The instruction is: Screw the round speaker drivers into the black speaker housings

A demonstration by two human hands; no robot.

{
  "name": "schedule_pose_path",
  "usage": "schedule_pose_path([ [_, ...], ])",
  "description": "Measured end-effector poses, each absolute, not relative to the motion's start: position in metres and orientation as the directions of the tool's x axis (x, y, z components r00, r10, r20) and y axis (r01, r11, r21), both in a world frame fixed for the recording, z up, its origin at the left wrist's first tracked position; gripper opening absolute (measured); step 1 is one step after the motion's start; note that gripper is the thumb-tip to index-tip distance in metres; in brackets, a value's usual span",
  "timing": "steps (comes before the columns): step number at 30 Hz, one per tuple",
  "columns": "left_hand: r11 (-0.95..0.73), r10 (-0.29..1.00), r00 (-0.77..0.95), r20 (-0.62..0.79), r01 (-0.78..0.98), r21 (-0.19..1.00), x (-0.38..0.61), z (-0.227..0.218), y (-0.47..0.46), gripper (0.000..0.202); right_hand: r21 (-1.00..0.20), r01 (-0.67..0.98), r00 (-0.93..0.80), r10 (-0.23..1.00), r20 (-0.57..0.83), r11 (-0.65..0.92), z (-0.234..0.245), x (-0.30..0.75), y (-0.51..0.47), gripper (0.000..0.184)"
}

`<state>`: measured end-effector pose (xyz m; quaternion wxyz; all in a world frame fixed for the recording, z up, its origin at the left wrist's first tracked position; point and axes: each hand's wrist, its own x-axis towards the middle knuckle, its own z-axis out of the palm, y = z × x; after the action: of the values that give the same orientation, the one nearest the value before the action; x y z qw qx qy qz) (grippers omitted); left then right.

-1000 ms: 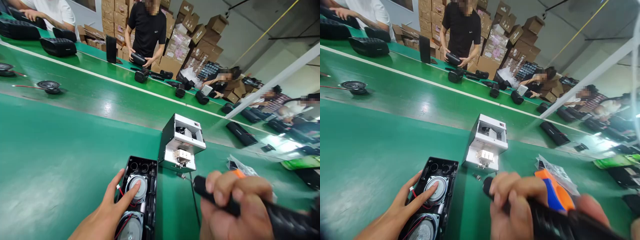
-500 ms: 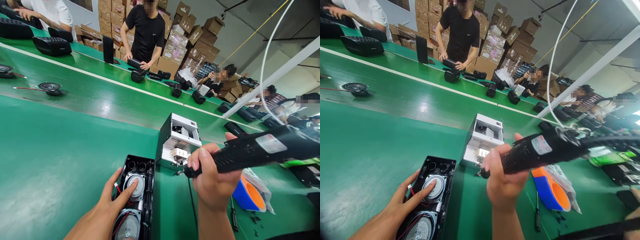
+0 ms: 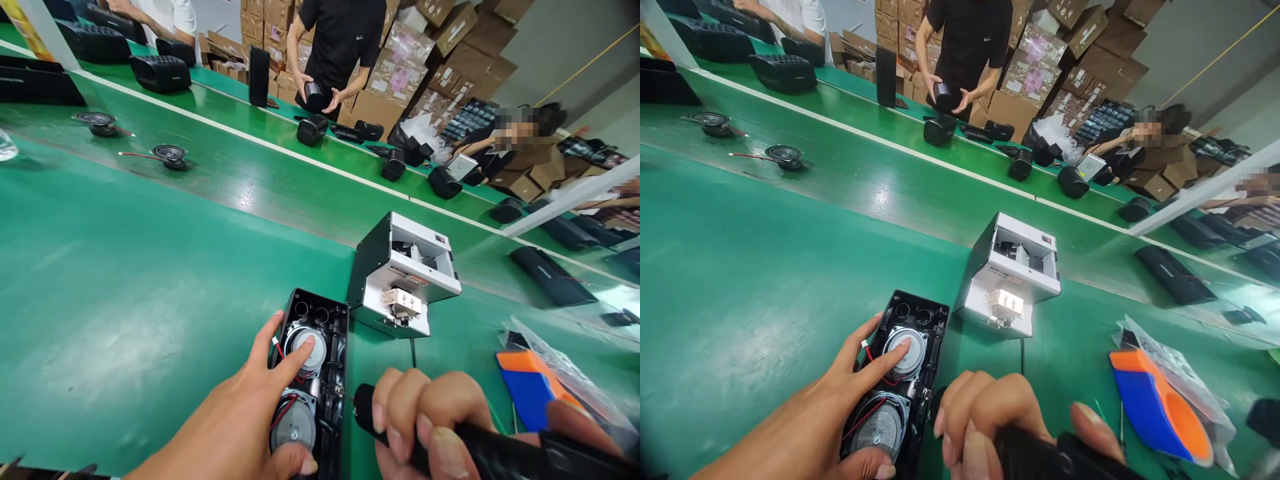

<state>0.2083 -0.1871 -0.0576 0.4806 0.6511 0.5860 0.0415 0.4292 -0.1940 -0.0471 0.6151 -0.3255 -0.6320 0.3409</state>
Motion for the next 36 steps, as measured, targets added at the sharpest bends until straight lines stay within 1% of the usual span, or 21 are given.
schedule_pose_path([
  [2,0.143,0.806,0.314,-0.502,0.719,0.681,0.209,-0.06,-0.189,0.114,-0.832,-0.006,0.09,0.829,0.552,0.554,-0.055,0.418,-0.193,0.032],
  [5,0.13,0.824,0.314,-0.472,0.705,0.697,0.21,-0.059,-0.19,0.113,-0.844,0.031,0.195,0.825,0.531,0.536,-0.058,0.406,-0.192,0.032],
  [8,0.156,0.792,0.306,-0.528,0.736,0.659,0.212,-0.053,-0.186,0.114,-0.838,0.055,0.258,0.803,0.536,0.542,-0.059,0.401,-0.189,0.032],
  [10,0.173,0.76,0.303,-0.575,0.758,0.628,0.214,-0.049,-0.182,0.116,-0.836,0.066,0.268,0.797,0.541,0.545,-0.061,0.4,-0.186,0.032],
  [12,0.174,0.75,0.305,-0.587,0.765,0.62,0.215,-0.047,-0.18,0.117,-0.833,0.067,0.269,0.794,0.545,0.549,-0.063,0.4,-0.185,0.032],
  [15,0.168,0.772,0.297,-0.563,0.758,0.63,0.215,-0.048,-0.183,0.115,-0.831,0.052,0.273,0.792,0.546,0.555,-0.066,0.402,-0.185,0.031],
  [18,0.164,0.795,0.292,-0.532,0.741,0.651,0.213,-0.05,-0.188,0.114,-0.818,0.036,0.232,0.791,0.565,0.574,-0.068,0.405,-0.186,0.029],
  [21,0.163,0.781,0.301,-0.547,0.748,0.644,0.214,-0.049,-0.188,0.115,-0.786,0.035,0.202,0.766,0.611,0.618,-0.068,0.407,-0.186,0.025],
  [24,0.166,0.761,0.296,-0.577,0.771,0.615,0.215,-0.046,-0.184,0.115,-0.762,0.027,0.223,0.739,0.636,0.647,-0.068,0.404,-0.184,0.02],
  [27,0.167,0.752,0.303,-0.586,0.772,0.613,0.216,-0.044,-0.182,0.116,-0.748,0.027,0.277,0.714,0.643,0.663,-0.067,0.397,-0.181,0.013],
  [28,0.167,0.749,0.307,-0.587,0.771,0.615,0.216,-0.044,-0.182,0.116,-0.746,0.025,0.292,0.708,0.642,0.666,-0.067,0.396,-0.181,0.016],
  [30,0.163,0.752,0.31,-0.582,0.768,0.62,0.216,-0.045,-0.182,0.115,-0.74,0.006,0.311,0.702,0.641,0.673,-0.067,0.394,-0.18,0.032],
  [32,0.16,0.756,0.308,-0.578,0.769,0.618,0.215,-0.046,-0.182,0.116,-0.741,-0.026,0.304,0.711,0.634,0.671,-0.068,0.394,-0.18,0.042],
  [36,0.156,0.75,0.319,-0.579,0.766,0.624,0.214,-0.049,-0.185,0.119,-0.757,-0.06,0.26,0.742,0.618,0.651,-0.071,0.395,-0.181,0.046],
])
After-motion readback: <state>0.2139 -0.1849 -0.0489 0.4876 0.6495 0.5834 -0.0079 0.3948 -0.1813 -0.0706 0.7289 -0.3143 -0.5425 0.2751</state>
